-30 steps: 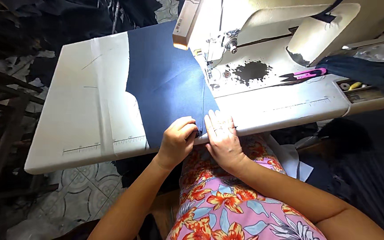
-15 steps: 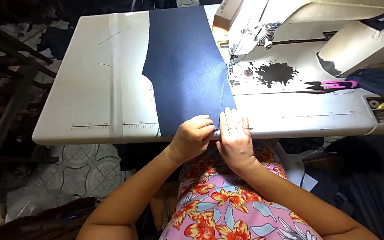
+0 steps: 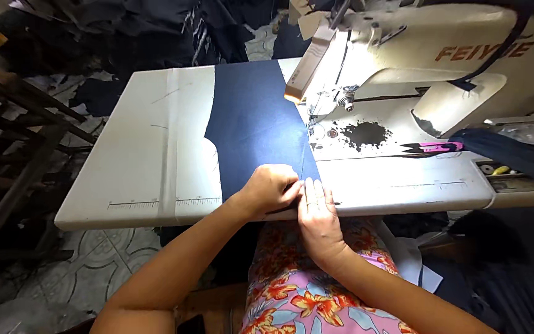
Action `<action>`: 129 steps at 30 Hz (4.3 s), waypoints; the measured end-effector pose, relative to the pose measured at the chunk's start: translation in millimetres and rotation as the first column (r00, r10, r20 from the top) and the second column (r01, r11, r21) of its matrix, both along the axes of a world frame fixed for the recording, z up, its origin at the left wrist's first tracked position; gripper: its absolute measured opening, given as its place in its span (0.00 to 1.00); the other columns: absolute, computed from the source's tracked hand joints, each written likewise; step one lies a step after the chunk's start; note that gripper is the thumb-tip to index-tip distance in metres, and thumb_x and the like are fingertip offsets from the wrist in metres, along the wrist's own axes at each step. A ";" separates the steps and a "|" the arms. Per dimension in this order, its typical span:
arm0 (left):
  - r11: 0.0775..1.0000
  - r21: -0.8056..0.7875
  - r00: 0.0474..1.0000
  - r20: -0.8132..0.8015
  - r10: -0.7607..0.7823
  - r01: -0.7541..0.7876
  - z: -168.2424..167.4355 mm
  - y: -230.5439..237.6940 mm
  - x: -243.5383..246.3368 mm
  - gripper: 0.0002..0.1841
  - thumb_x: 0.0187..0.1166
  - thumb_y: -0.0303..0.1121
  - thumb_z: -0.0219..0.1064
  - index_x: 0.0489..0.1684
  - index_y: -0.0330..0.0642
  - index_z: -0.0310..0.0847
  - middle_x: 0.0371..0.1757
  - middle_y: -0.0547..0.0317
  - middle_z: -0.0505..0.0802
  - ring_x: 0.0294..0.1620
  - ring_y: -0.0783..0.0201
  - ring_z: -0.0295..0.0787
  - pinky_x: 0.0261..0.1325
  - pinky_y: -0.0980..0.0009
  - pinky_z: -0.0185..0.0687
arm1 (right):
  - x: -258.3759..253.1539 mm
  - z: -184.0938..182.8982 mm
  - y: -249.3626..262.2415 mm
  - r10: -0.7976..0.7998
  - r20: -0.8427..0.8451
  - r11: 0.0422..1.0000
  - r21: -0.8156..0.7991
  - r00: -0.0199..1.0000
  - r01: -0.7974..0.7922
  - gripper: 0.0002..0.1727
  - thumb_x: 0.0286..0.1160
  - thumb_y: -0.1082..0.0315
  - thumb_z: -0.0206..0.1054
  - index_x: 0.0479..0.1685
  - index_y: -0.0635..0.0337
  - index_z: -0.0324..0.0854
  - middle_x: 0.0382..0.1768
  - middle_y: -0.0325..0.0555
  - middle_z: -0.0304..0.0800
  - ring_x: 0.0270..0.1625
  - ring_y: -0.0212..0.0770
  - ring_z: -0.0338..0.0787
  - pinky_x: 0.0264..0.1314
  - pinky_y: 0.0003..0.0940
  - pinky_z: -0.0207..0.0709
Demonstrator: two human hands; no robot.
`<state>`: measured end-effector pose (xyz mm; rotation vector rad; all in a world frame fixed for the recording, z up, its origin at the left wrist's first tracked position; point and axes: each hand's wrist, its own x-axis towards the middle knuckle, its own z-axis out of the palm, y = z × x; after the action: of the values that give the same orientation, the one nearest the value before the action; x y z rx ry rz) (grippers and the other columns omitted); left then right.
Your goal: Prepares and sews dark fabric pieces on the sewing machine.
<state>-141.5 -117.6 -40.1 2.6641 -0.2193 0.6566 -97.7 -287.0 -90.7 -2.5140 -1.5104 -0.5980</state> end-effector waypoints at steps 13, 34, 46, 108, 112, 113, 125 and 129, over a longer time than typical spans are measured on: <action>0.991 0.065 0.956 -0.263 0.128 -0.115 -25.8 42.2 58.7 0.25 0.89 0.37 0.47 0.79 0.40 0.78 0.83 0.47 0.80 0.89 0.45 0.66 0.85 0.27 0.46 | 4.0 14.1 -8.0 0.117 -0.093 0.989 0.097 0.989 -0.108 0.39 0.76 0.37 0.61 0.60 0.69 0.88 0.57 0.66 0.93 0.62 0.62 0.93 0.66 0.58 0.80; 0.997 0.022 0.927 -0.371 -0.057 0.070 7.0 98.2 123.7 0.10 0.75 0.34 0.73 0.38 0.33 0.90 0.53 0.40 0.90 0.62 0.42 0.83 0.65 0.45 0.73 | 64.5 10.6 -1.0 0.243 -0.297 0.953 0.250 0.923 -0.171 0.26 0.81 0.46 0.61 0.56 0.59 0.93 0.65 0.49 0.93 0.67 0.56 0.91 0.69 0.69 0.73; 0.997 -0.051 0.984 -0.168 -0.065 0.057 -1.7 72.2 113.7 0.04 0.77 0.21 0.67 0.39 0.29 0.87 0.39 0.42 0.91 0.47 0.47 0.90 0.57 0.50 0.83 | 63.3 12.3 -1.2 0.219 -0.277 0.958 0.244 0.935 -0.152 0.26 0.79 0.46 0.63 0.56 0.57 0.94 0.63 0.47 0.94 0.66 0.55 0.92 0.70 0.69 0.72; 0.991 0.081 0.988 -0.121 -0.094 0.104 -20.6 18.1 40.9 0.13 0.82 0.34 0.63 0.53 0.48 0.93 0.64 0.55 0.93 0.77 0.47 0.82 0.78 0.25 0.59 | 221.8 25.4 39.4 0.631 -0.343 0.770 0.173 0.696 -0.614 0.21 0.74 0.49 0.63 0.55 0.47 0.95 0.51 0.49 0.90 0.64 0.53 0.83 0.74 0.55 0.70; 0.990 -0.007 0.976 -0.171 -0.137 0.137 -26.3 17.4 28.7 0.17 0.84 0.32 0.58 0.63 0.50 0.92 0.70 0.55 0.91 0.80 0.46 0.79 0.79 0.23 0.55 | 223.1 23.2 40.6 0.674 -0.311 0.736 0.205 0.670 -0.645 0.22 0.74 0.50 0.62 0.53 0.50 0.96 0.48 0.49 0.90 0.62 0.52 0.84 0.72 0.54 0.70; 0.991 -0.006 0.975 -0.176 -0.135 0.136 -27.7 21.9 31.8 0.18 0.83 0.33 0.58 0.63 0.51 0.92 0.71 0.56 0.91 0.81 0.47 0.79 0.80 0.23 0.54 | 223.7 22.9 40.8 0.686 -0.303 0.726 0.212 0.662 -0.655 0.21 0.75 0.50 0.62 0.52 0.49 0.96 0.48 0.48 0.90 0.62 0.51 0.84 0.72 0.53 0.70; 0.986 -0.049 0.964 -0.209 -0.167 0.160 -26.1 84.2 92.4 0.18 0.86 0.36 0.56 0.63 0.44 0.91 0.75 0.51 0.88 0.84 0.44 0.74 0.82 0.23 0.48 | 225.5 20.7 41.5 0.659 -0.308 0.751 0.213 0.686 -0.625 0.20 0.75 0.55 0.62 0.53 0.52 0.96 0.50 0.51 0.93 0.63 0.55 0.86 0.76 0.58 0.70; 0.984 -0.048 0.974 -0.141 -0.179 0.174 -29.6 103.3 111.7 0.18 0.85 0.36 0.57 0.59 0.41 0.92 0.70 0.49 0.91 0.81 0.45 0.78 0.82 0.28 0.54 | 223.8 20.8 40.6 0.672 -0.244 0.741 0.194 0.699 -0.643 0.20 0.77 0.55 0.60 0.53 0.54 0.95 0.49 0.51 0.92 0.61 0.55 0.86 0.72 0.56 0.73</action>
<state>-29.8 -14.3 -69.7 2.6059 -0.3952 0.4059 126.0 -246.4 -69.8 -1.6784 -2.0147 -0.1474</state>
